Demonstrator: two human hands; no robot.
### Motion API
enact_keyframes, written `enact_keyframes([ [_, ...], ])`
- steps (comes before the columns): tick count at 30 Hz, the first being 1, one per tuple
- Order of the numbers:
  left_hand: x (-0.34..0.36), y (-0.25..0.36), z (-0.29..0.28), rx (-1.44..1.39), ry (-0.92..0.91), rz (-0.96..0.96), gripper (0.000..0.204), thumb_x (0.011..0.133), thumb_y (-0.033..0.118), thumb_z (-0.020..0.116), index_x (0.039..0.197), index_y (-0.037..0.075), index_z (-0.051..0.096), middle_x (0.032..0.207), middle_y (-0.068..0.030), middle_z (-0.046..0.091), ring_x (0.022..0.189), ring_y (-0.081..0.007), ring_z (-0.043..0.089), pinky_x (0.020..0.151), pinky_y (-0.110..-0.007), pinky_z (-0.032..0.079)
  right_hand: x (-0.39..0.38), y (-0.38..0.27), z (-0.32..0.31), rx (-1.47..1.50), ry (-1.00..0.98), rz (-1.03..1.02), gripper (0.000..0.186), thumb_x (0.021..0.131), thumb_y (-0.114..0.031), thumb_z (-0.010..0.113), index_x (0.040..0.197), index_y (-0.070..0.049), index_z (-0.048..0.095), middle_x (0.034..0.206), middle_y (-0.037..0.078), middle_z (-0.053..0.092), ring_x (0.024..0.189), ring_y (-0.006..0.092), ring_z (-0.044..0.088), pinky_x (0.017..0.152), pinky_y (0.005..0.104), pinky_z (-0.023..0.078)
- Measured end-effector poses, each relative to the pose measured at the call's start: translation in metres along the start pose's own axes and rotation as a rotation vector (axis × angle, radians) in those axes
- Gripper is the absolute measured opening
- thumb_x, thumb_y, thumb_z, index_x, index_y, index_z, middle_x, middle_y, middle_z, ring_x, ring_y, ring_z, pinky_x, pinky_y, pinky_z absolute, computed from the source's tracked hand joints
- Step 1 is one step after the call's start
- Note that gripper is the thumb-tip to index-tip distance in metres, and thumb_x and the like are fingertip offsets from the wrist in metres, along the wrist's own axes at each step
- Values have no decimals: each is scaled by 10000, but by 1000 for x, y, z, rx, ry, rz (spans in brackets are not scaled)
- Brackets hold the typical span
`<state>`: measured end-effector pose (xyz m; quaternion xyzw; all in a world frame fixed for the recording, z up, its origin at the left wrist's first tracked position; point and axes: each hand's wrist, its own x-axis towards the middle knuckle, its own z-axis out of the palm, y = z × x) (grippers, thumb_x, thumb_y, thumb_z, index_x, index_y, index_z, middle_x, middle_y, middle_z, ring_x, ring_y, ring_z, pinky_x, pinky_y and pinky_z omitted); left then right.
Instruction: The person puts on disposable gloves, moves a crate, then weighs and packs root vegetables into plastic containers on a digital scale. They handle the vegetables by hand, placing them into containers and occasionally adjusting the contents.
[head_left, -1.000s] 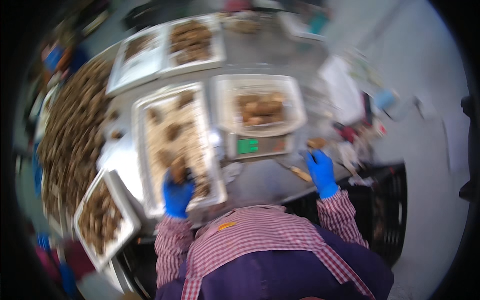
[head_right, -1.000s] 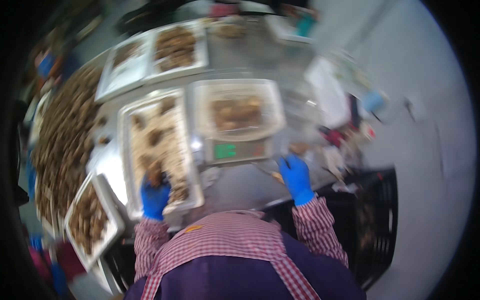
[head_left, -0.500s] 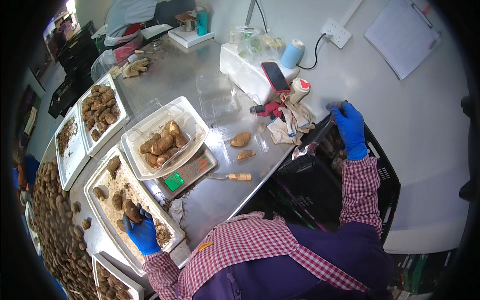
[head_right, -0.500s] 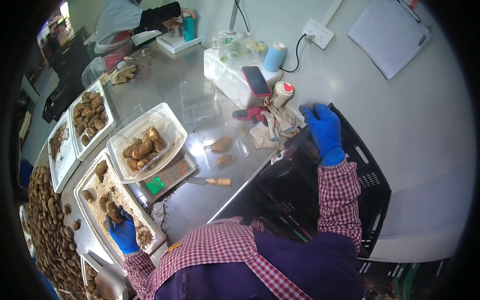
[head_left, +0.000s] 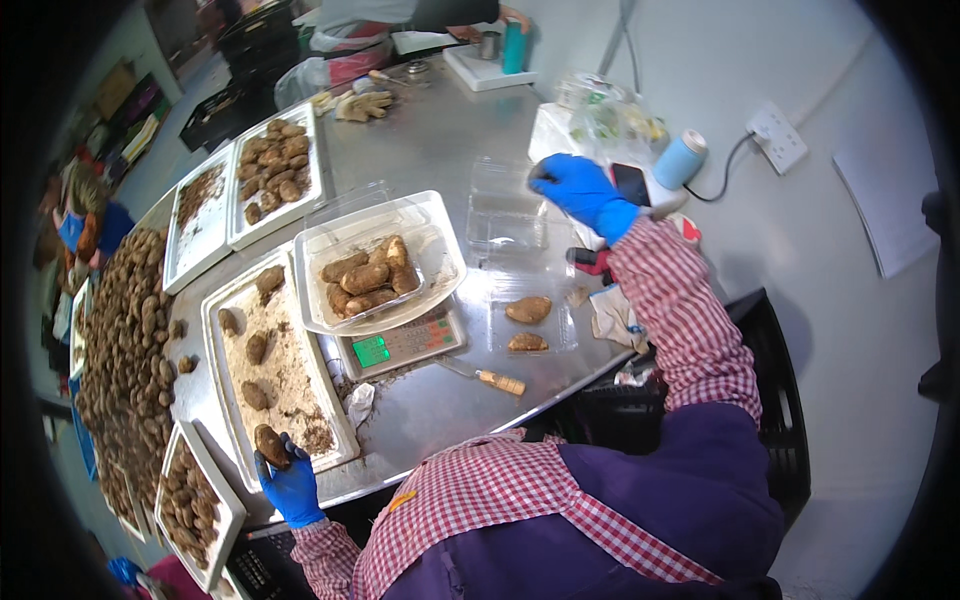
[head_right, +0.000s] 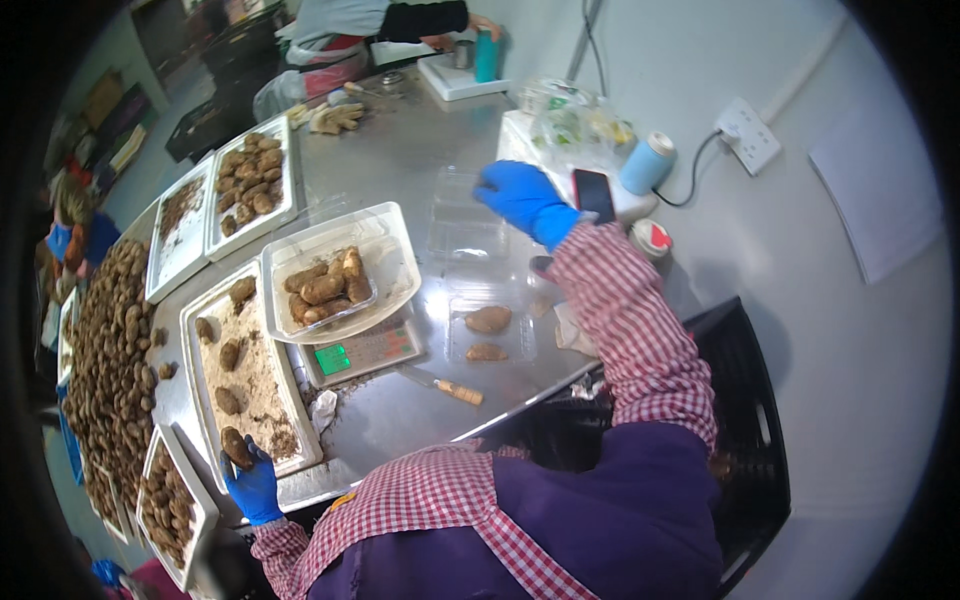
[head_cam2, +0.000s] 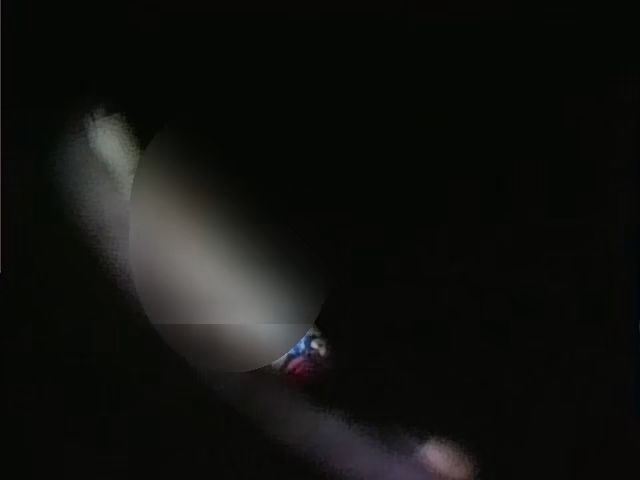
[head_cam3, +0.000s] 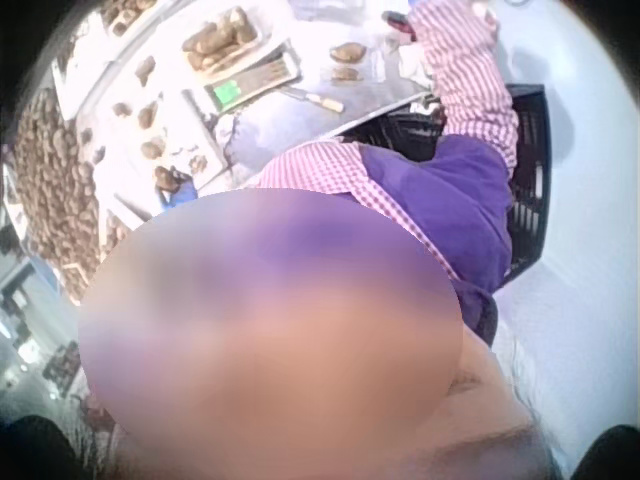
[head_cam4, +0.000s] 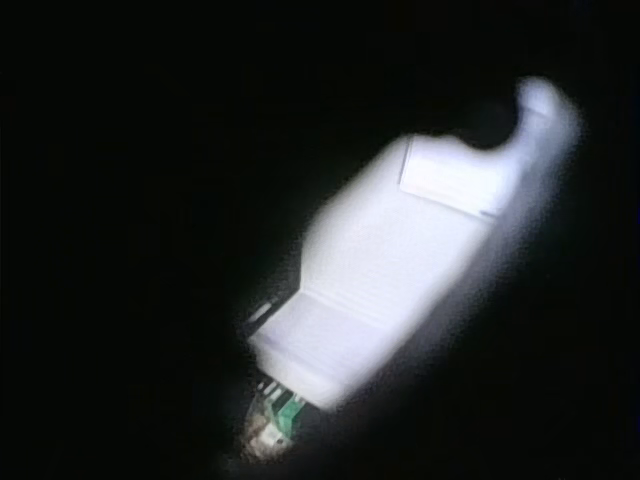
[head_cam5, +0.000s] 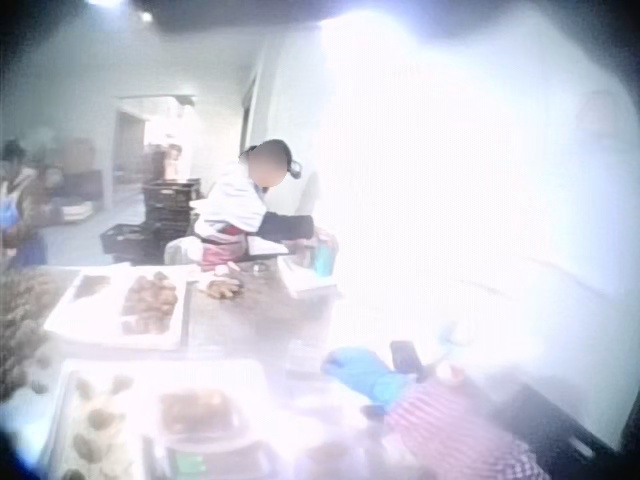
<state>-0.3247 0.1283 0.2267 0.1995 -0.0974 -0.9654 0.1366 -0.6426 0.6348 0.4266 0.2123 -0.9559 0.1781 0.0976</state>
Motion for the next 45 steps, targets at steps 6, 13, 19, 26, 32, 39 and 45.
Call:
enact_keyframes([
  [6, -46, -11, 1, 0, 76, 137, 394, 934, 277, 539, 1218, 5, 525, 1104, -218, 615, 915, -287, 621, 836, -382, 510, 84, 29, 124, -269, -499, -151, 307, 744, -332, 624, 920, -92, 698, 958, 173, 663, 882, 355, 634, 772, 447, 501],
  [13, -61, -26, 10, 27, 183, 239, 383, 925, 296, 560, 1189, 19, 543, 1054, -186, 627, 849, -260, 629, 771, -359, 530, 94, 42, 199, -426, -907, -243, 350, 770, -290, 577, 1028, -86, 694, 1033, 157, 668, 971, 340, 633, 838, 436, 501],
  [19, -27, -37, 13, 99, 250, 131, 411, 914, 334, 578, 1170, 13, 544, 1013, -164, 636, 854, -246, 628, 764, -345, 514, 151, 69, 173, 191, -856, 77, 260, 850, -186, 522, 1000, -32, 668, 949, 122, 691, 812, 237, 680, 710, 369, 536],
  [26, 9, -50, 16, 203, 361, 123, 405, 911, 370, 570, 1131, 30, 559, 999, -157, 636, 845, -238, 622, 747, -347, 515, 181, 78, 161, 533, -545, 215, 235, 906, -180, 464, 1014, -30, 609, 881, 140, 681, 741, 262, 671, 669, 367, 534],
  [32, 16, -50, -1, 177, 367, 114, 398, 913, 351, 567, 1147, 30, 558, 1007, -152, 634, 862, -245, 621, 755, -349, 519, 171, 72, 170, -163, -54, 122, 325, 910, -345, 509, 1048, -65, 601, 997, 200, 649, 866, 368, 636, 737, 432, 513],
  [39, 26, -52, -20, 255, 346, 156, 382, 906, 333, 573, 1153, 41, 564, 1016, -151, 633, 888, -249, 622, 770, -358, 522, 169, 89, 152, -110, -213, 0, 403, 831, -436, 609, 1019, -80, 623, 985, 161, 668, 855, 330, 653, 756, 410, 511],
  [45, 27, -45, -17, 150, 227, 82, 406, 914, 355, 556, 1170, 40, 564, 997, -149, 630, 848, -249, 599, 770, -353, 493, 203, 108, 123, -65, -7, 74, 277, 831, -328, 595, 909, -68, 656, 900, 163, 661, 788, 320, 639, 709, 411, 497],
])
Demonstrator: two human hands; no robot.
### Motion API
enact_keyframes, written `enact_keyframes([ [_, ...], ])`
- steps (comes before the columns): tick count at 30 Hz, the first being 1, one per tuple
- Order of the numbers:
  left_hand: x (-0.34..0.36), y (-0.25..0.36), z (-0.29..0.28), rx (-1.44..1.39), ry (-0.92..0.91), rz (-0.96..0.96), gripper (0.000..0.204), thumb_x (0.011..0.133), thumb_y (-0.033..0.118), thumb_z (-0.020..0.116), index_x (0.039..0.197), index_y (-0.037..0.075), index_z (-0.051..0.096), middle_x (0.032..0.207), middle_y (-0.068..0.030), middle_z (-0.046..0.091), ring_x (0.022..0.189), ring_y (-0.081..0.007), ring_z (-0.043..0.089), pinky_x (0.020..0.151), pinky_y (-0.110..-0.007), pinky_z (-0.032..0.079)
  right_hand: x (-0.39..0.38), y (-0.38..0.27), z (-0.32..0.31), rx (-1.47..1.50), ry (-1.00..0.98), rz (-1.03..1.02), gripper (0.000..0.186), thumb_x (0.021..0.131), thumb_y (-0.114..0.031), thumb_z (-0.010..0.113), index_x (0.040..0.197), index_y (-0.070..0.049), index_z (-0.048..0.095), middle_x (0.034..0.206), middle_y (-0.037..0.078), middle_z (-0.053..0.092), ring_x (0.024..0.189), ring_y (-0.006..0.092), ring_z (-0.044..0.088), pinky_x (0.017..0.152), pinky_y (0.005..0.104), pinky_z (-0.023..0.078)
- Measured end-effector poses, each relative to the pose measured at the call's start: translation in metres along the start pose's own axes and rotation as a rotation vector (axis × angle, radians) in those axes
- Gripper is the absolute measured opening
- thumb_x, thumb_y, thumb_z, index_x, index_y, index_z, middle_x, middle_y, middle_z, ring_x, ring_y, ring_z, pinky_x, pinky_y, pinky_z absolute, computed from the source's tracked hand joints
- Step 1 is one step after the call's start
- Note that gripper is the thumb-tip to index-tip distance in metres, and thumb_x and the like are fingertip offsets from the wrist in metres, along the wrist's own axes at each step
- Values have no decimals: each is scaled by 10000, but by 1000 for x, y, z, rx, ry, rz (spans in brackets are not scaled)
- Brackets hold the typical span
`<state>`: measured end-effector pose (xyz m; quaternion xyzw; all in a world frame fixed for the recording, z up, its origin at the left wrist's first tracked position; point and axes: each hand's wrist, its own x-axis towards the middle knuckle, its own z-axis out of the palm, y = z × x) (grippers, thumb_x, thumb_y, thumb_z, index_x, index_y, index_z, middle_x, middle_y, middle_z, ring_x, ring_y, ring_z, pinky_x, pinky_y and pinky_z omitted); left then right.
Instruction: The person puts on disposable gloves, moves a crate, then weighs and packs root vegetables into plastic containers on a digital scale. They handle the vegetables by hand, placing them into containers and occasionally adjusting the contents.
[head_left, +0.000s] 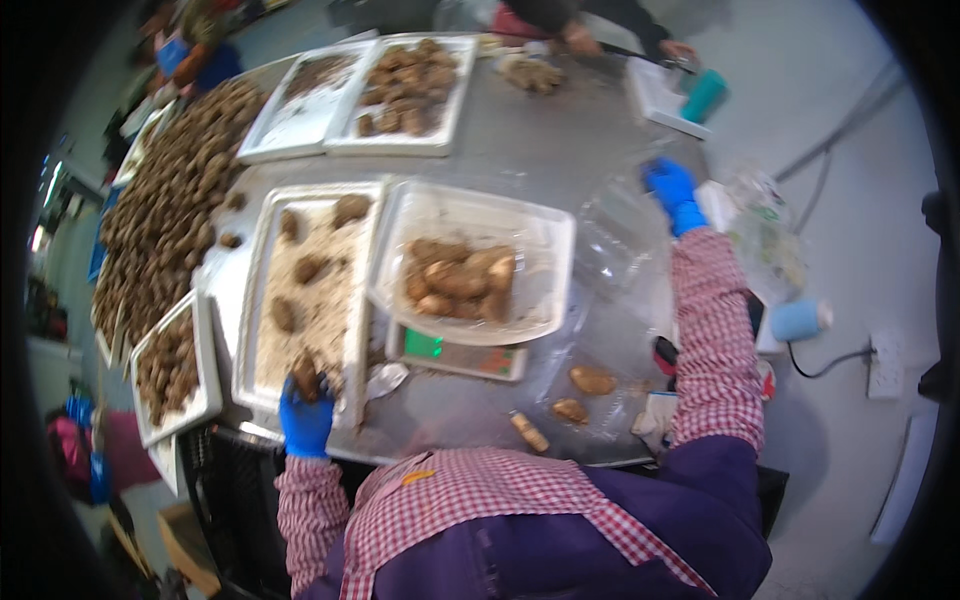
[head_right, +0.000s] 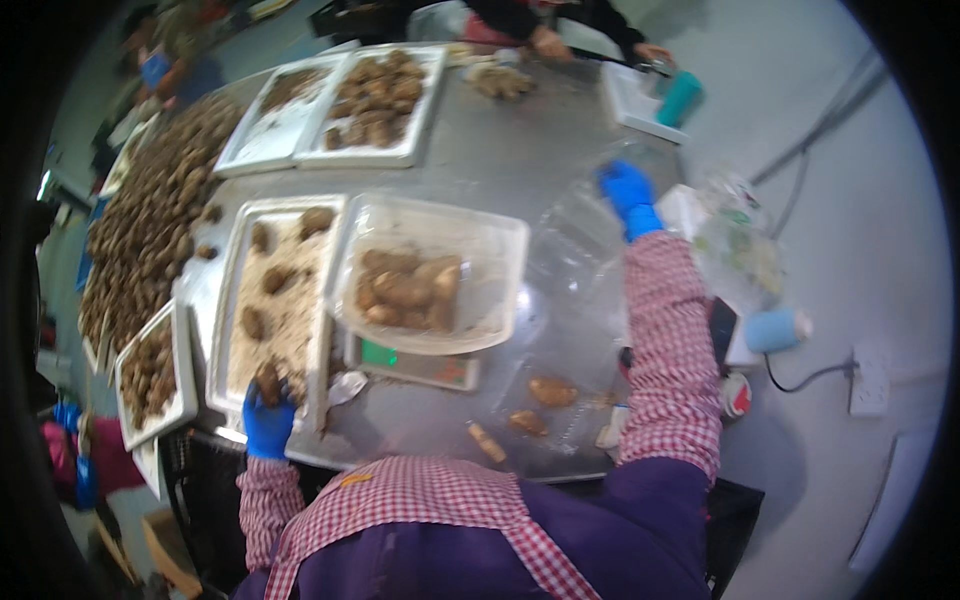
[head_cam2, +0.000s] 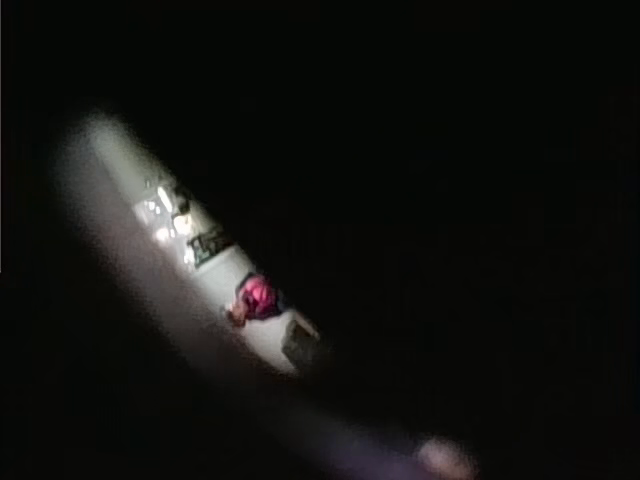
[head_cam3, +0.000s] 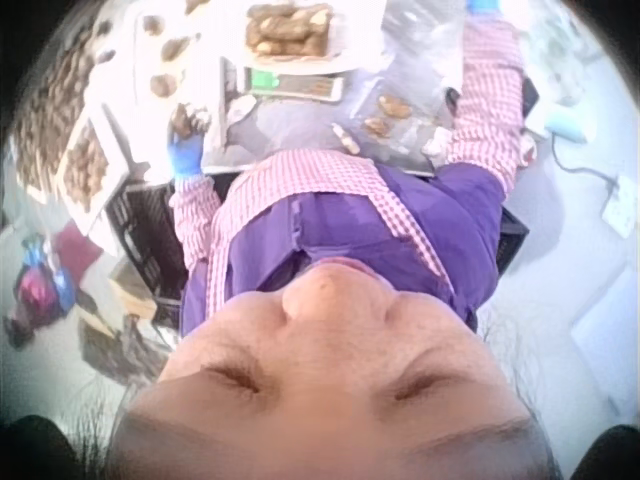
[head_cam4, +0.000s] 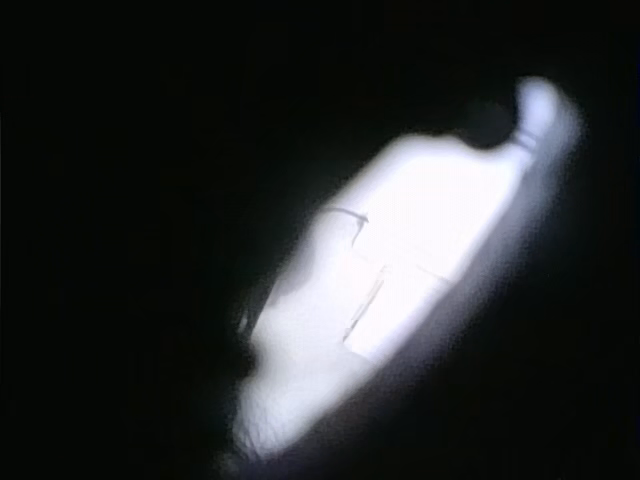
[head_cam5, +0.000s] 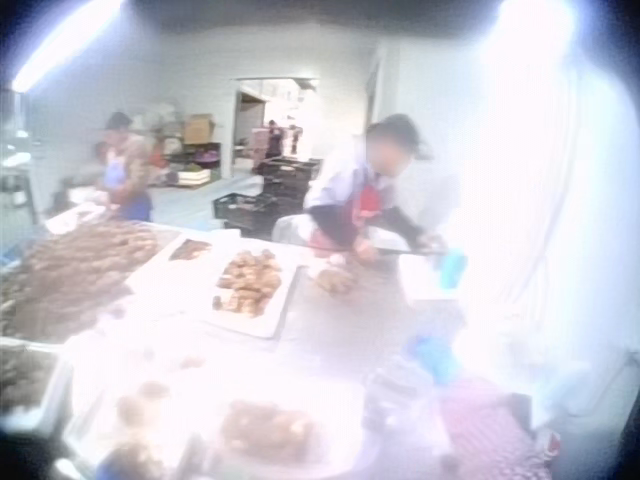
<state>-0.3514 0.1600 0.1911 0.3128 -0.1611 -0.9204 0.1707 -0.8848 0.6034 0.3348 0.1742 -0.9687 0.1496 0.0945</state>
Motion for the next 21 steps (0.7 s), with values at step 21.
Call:
enact_keyframes([
  [21, -103, 35, 44, -421, -270, 145, 628, 943, 413, 469, 1354, -49, 360, 1097, -158, 567, 811, -200, 558, 704, -322, 468, -259, -420, 108, 40, -315, -1504, 94, 757, -98, 533, 839, -116, 577, 827, 66, 548, 813, 247, 554, 780, 381, 417],
])
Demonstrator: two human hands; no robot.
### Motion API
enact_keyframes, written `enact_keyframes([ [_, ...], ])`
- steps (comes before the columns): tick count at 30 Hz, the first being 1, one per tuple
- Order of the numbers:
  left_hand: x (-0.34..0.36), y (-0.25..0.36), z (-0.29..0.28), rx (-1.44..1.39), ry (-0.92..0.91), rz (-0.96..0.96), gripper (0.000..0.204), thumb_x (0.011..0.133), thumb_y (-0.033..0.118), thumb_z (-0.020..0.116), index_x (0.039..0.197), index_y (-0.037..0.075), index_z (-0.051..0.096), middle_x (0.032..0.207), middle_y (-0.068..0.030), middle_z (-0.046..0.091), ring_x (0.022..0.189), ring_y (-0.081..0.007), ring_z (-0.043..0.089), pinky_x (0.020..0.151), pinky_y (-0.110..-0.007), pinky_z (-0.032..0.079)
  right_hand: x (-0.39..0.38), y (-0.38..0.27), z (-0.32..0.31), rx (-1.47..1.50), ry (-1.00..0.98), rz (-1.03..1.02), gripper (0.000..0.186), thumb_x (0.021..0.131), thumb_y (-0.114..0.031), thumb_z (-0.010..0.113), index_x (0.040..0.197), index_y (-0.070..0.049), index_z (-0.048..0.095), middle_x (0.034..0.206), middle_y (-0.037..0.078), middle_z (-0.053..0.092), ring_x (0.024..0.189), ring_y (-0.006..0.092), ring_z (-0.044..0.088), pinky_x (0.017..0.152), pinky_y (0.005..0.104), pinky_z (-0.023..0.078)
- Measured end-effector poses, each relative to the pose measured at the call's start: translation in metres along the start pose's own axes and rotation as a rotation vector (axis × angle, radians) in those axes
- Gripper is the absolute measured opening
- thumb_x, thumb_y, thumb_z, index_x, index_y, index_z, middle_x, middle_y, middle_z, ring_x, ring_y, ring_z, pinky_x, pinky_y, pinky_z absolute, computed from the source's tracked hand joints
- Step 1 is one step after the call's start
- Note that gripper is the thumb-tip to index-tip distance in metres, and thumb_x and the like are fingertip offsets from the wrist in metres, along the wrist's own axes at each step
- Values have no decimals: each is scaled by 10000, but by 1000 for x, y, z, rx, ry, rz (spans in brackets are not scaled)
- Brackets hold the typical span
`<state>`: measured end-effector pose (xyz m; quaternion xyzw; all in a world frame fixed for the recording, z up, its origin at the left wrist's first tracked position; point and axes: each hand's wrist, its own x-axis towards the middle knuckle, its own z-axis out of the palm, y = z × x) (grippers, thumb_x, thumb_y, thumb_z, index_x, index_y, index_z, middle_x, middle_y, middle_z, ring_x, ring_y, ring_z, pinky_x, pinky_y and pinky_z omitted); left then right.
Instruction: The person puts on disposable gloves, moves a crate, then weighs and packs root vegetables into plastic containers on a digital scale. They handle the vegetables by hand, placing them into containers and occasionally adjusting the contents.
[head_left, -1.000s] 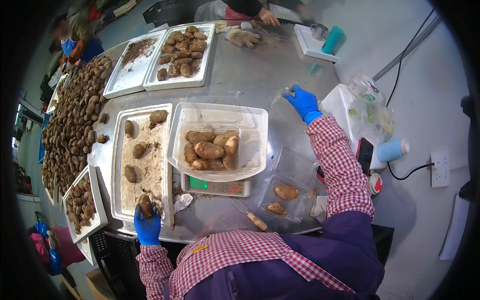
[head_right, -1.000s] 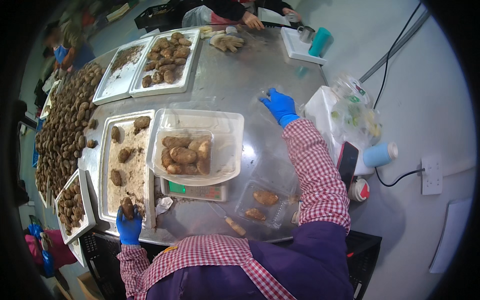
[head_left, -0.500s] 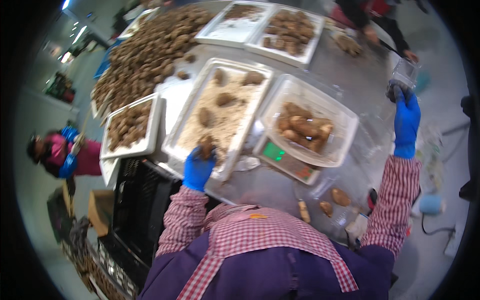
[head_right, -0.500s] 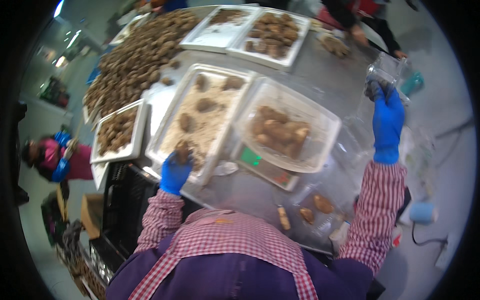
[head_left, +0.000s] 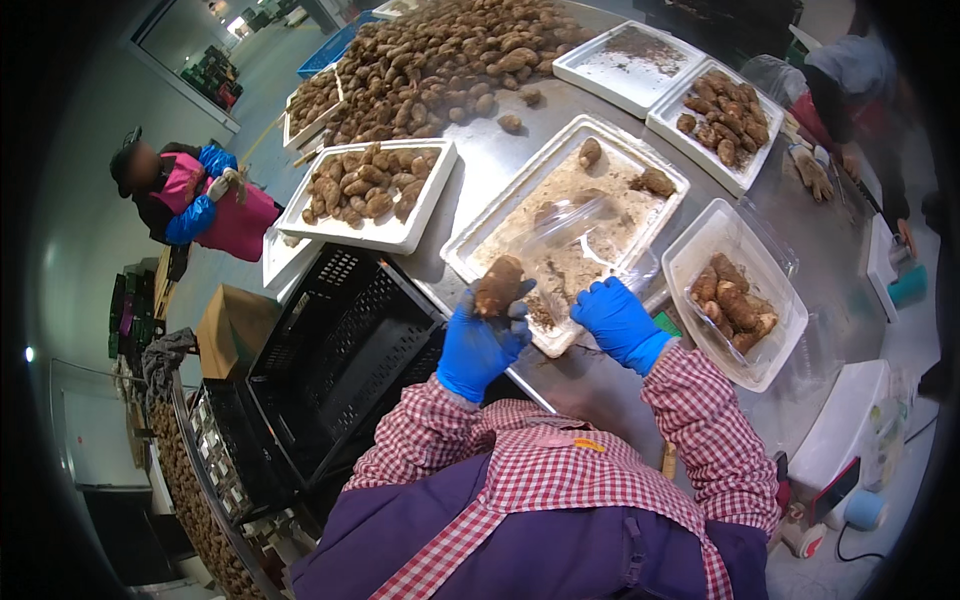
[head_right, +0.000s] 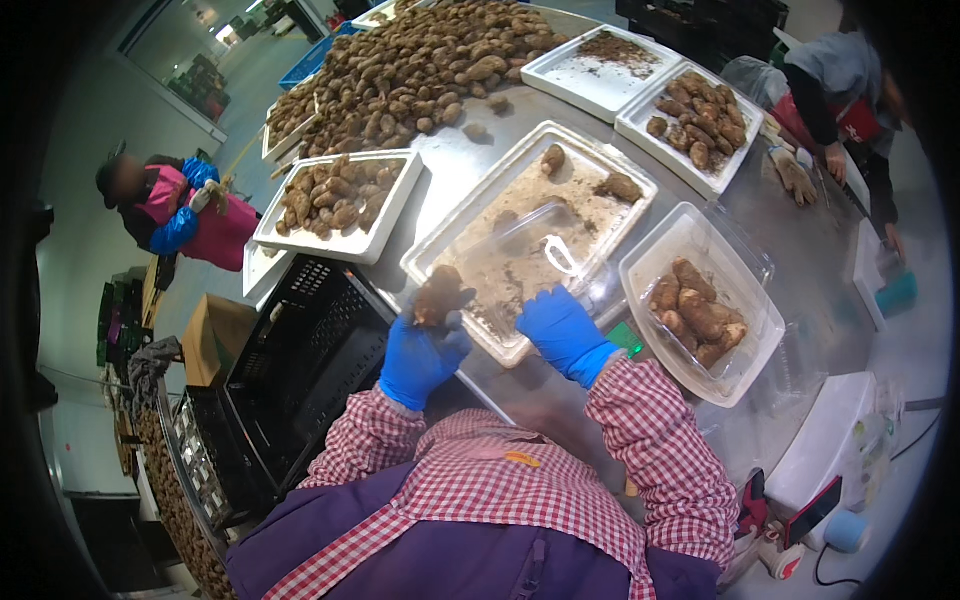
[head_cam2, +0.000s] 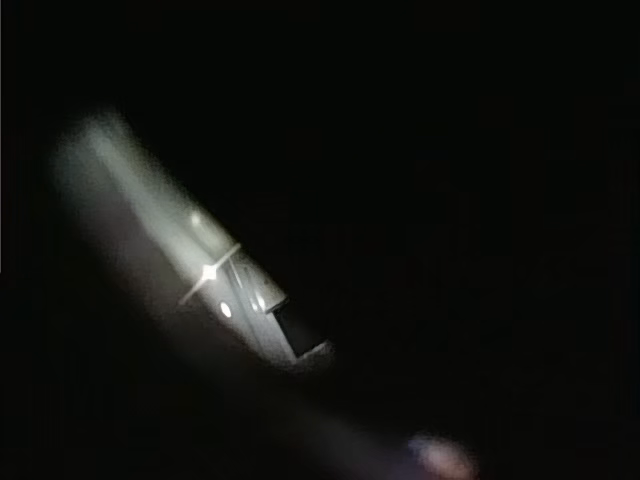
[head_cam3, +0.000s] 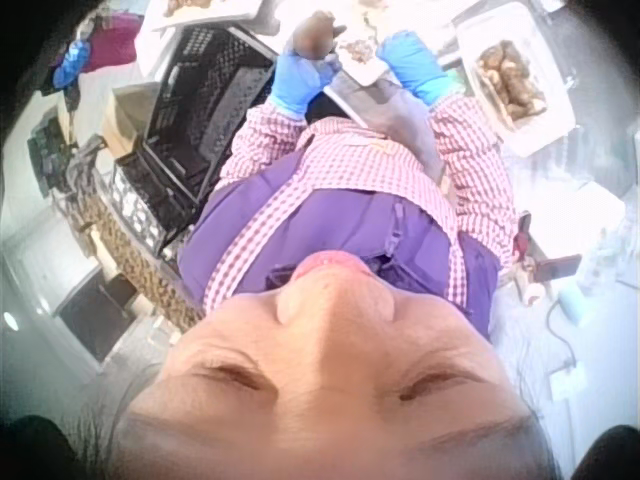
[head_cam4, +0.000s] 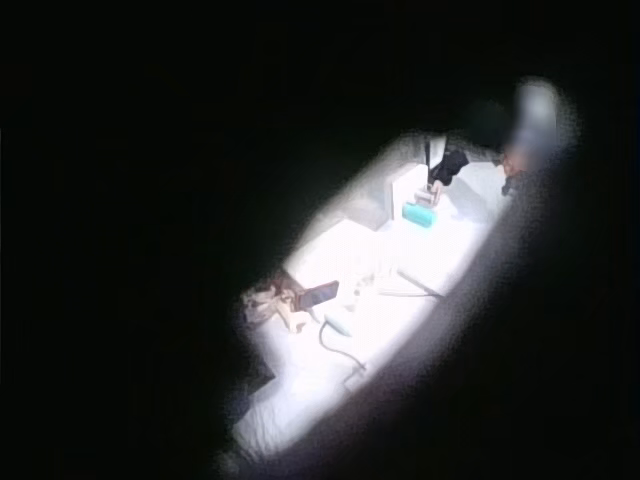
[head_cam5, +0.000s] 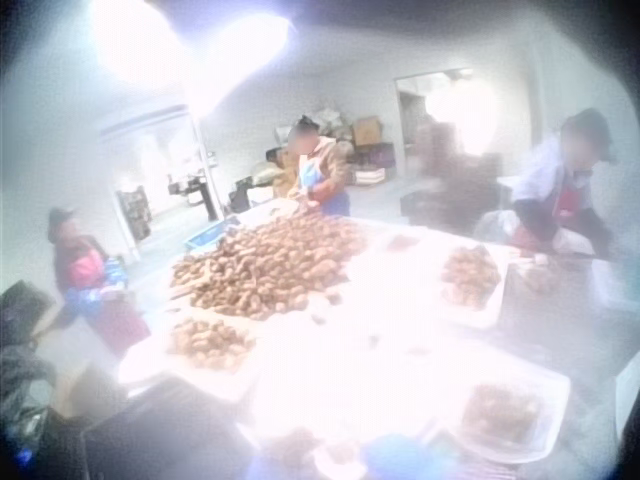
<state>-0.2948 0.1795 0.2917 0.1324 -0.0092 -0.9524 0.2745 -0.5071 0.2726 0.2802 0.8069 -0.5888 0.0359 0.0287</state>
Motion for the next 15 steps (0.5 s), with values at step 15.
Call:
enact_keyframes([
  [15, 13, -2, -21, 420, 35, -61, 533, 928, 255, 538, 1405, 81, 374, 1366, -66, 467, 1213, -203, 454, 1032, -378, 346, -5, -46, -13, 1553, 202, 948, 314, 876, -195, 661, 1129, -20, 599, 1031, 108, 649, 914, 166, 624, 822, 285, 496],
])
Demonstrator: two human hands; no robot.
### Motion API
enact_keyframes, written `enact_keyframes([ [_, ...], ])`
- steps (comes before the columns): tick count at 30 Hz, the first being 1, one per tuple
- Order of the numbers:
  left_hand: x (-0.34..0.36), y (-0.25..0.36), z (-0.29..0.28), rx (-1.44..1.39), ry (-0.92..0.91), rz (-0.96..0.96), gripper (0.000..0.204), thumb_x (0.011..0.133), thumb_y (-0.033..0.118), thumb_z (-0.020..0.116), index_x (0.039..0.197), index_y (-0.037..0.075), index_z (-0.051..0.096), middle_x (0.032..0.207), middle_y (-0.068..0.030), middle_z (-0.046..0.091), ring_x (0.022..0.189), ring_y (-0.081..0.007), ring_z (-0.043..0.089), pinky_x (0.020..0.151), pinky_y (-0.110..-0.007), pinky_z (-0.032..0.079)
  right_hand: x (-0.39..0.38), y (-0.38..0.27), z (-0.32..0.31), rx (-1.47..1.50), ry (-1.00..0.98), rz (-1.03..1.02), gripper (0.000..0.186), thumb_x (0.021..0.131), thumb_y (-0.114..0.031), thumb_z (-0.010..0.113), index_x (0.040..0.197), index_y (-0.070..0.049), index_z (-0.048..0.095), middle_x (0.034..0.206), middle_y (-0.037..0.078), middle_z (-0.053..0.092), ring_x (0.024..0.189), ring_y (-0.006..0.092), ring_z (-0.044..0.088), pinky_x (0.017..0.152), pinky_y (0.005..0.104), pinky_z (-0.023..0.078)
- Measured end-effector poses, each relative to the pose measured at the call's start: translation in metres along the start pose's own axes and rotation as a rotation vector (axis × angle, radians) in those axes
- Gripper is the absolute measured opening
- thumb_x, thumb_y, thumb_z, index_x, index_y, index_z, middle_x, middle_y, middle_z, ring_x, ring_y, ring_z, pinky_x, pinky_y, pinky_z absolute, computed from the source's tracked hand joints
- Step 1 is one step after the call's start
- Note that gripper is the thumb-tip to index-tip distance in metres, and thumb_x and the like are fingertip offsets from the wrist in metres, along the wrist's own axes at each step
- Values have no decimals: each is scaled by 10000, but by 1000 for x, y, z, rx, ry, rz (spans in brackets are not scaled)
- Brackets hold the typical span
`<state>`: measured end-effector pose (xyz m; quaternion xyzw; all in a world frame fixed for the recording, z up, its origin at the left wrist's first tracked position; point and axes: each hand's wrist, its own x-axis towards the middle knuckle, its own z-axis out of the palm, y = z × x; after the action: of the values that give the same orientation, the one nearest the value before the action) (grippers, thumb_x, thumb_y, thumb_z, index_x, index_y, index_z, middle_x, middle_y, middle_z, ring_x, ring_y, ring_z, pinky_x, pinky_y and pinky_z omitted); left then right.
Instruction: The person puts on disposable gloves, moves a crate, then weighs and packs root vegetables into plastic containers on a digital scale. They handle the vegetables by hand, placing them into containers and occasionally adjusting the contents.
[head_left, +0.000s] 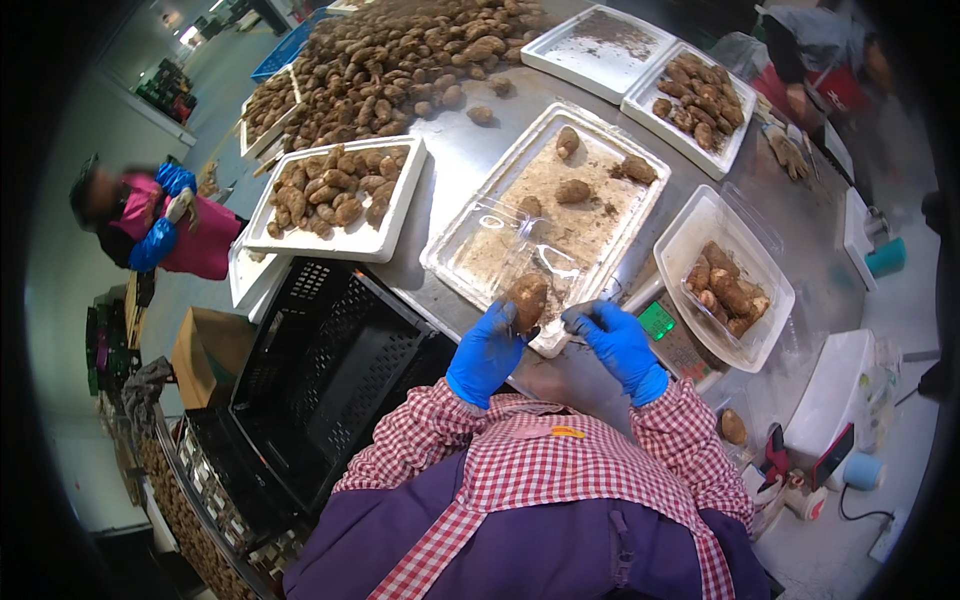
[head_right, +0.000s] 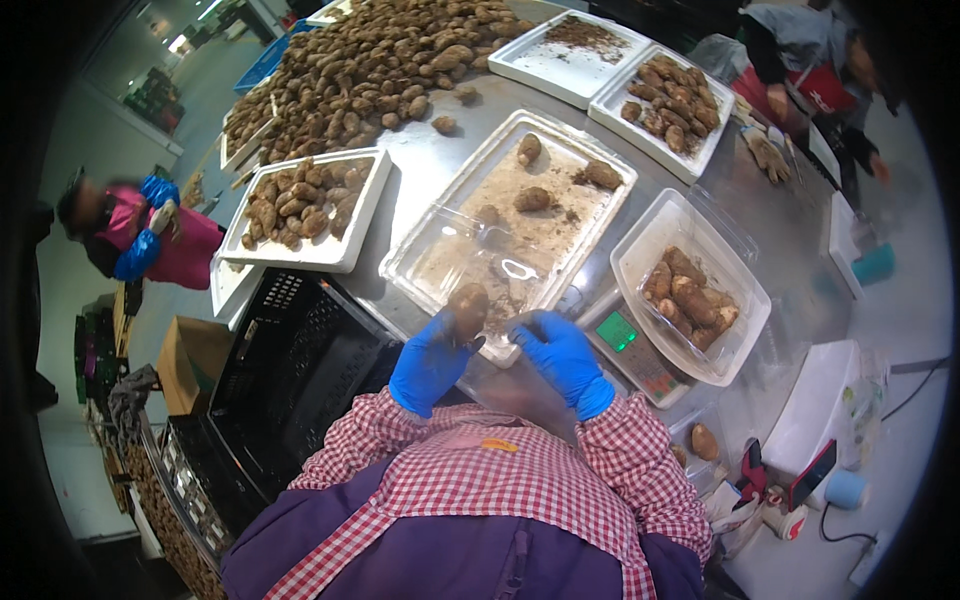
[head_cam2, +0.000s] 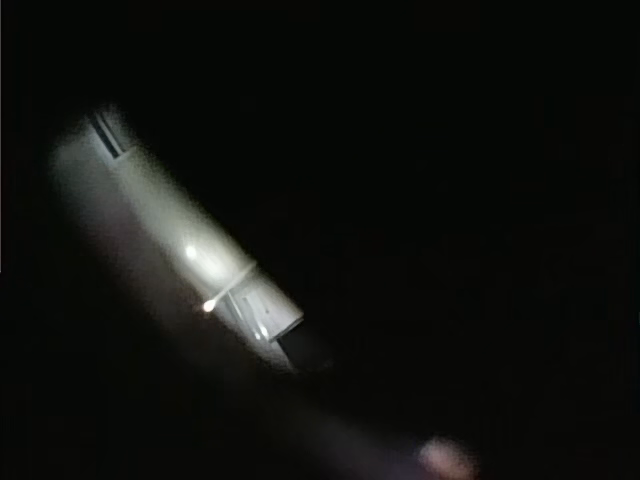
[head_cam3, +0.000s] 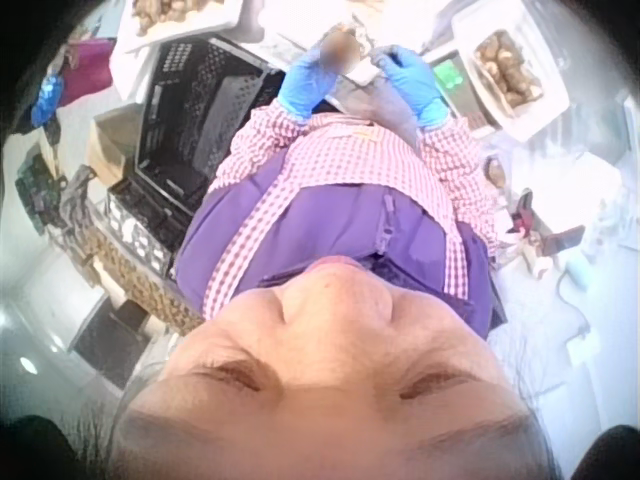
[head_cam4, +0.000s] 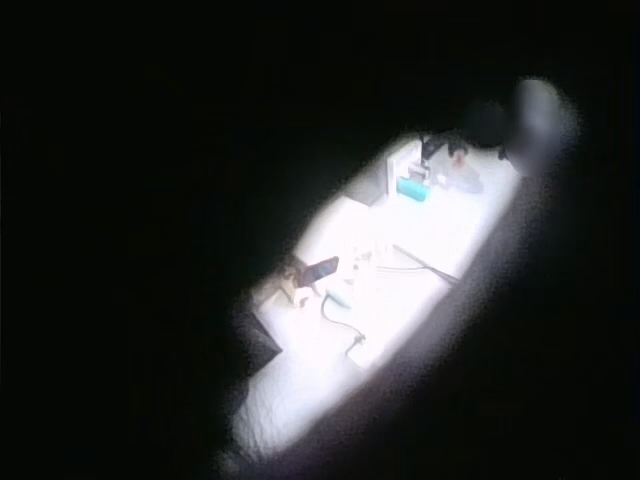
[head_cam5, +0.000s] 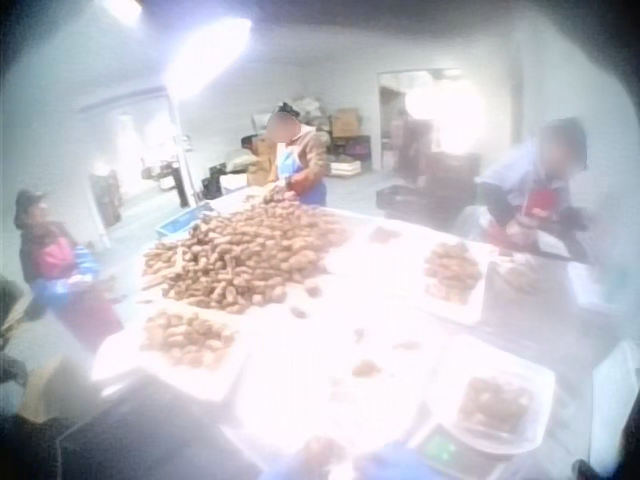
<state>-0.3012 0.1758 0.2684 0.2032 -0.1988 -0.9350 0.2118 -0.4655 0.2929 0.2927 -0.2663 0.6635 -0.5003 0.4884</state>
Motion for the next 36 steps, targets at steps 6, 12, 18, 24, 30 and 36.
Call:
enact_keyframes([
  [6, 22, -14, -2, 38, -47, -127, 550, 922, 220, 568, 1376, 4, 346, 1292, -124, 504, 1187, -235, 488, 1020, -365, 378, -9, 13, 21, -355, 66, -40, 453, 821, -421, 682, 967, 4, 627, 880, 153, 636, 771, 222, 602, 700, 342, 487],
  [12, 31, -13, -3, 306, 18, -107, 530, 876, 194, 615, 1341, 25, 424, 1305, -123, 489, 1182, -221, 482, 1000, -346, 386, -17, 24, 18, -442, 188, 12, 257, 876, -251, 627, 921, 2, 633, 779, 130, 620, 706, 183, 582, 637, 334, 470],
  [18, 61, 14, -19, 1389, -45, 571, 480, 795, 74, 676, 1249, 49, 522, 1136, -121, 558, 1000, -239, 537, 884, -339, 442, -12, 58, -2, -209, 295, 166, 382, 897, -374, 576, 910, 4, 627, 769, 139, 637, 728, 254, 610, 678, 360, 485],
  [24, 86, 33, -28, 1804, -231, 453, 370, 795, 128, 648, 1156, 67, 594, 1082, -158, 598, 1009, -328, 551, 892, -398, 432, 19, 83, -6, -428, 309, 275, 471, 869, -490, 569, 879, -22, 621, 806, 168, 647, 758, 291, 629, 691, 394, 481],
  [30, 176, 81, -4, 1835, -26, 849, 343, 800, 111, 664, 1135, 62, 613, 972, -142, 632, 920, -300, 597, 835, -377, 476, 42, 75, 13, -711, 293, 193, 450, 848, -477, 601, 875, -28, 617, 814, 179, 655, 749, 326, 634, 676, 403, 494],
  [36, 266, 74, -4, 2397, -54, -226, 565, 746, 458, 673, 1126, 45, 610, 1115, -172, 637, 1055, -321, 599, 878, -372, 472, 42, 70, 16, -650, 266, 188, 425, 844, -456, 576, 890, -36, 622, 854, 192, 654, 798, 364, 627, 705, 438, 483],
])
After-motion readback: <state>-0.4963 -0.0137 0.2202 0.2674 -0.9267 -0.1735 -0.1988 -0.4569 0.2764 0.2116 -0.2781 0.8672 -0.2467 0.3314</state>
